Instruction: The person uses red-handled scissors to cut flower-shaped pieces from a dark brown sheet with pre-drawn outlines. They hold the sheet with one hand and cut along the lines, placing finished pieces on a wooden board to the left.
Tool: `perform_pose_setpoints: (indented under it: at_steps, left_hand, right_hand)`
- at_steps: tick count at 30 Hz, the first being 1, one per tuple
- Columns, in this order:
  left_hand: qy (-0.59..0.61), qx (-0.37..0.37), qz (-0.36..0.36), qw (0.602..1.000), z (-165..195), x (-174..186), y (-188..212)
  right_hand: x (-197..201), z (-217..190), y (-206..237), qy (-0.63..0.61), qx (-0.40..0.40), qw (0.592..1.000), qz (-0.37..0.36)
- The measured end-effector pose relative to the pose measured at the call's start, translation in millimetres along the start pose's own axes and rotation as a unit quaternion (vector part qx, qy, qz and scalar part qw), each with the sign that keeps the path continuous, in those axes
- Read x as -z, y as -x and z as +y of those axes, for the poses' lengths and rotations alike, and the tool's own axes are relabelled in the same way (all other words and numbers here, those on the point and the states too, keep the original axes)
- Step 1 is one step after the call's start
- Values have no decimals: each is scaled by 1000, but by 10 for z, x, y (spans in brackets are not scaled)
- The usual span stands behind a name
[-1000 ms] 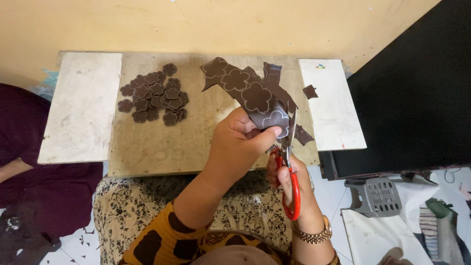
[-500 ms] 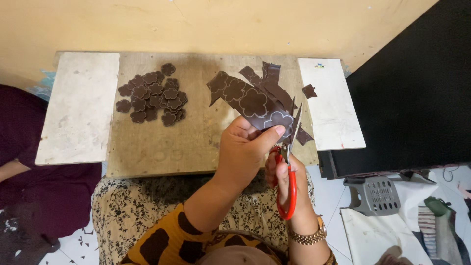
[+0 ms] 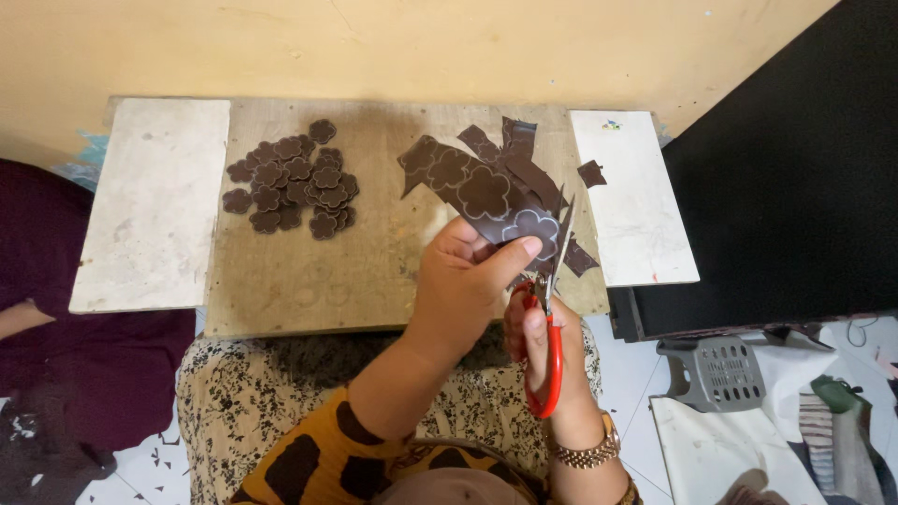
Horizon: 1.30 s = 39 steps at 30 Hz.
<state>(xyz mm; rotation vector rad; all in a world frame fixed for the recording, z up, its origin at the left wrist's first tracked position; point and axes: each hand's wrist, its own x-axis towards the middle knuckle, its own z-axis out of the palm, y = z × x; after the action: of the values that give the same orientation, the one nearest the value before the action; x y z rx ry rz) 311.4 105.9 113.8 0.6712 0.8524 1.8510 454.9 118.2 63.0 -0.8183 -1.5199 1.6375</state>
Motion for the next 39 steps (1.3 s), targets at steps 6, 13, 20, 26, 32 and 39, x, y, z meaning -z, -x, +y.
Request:
perform_pose_setpoints:
  at_steps: [6, 13, 20, 26, 32, 39]
  left_hand:
    - [-36, -11, -48, 998, 107, 182, -83]
    - [-52, -25, -47, 997, 116, 168, -48]
    - [-16, -21, -72, 997, 147, 194, -59]
    - [-56, -74, -93, 991, 114, 217, -86]
    - [-100, -11, -45, 994, 88, 152, -112]
    - [-160, -36, -93, 982, 108, 118, -57]
  right_hand:
    - [95, 61, -1, 52, -15, 998, -29]
    - [77, 84, -3, 41, -14, 998, -34]
    - [85, 64, -1, 42, -32, 998, -34]
    - [99, 123, -16, 59, -26, 997, -35]
    - [76, 120, -46, 31, -32, 998, -33]
    - [75, -10, -21, 4, -15, 998, -58]
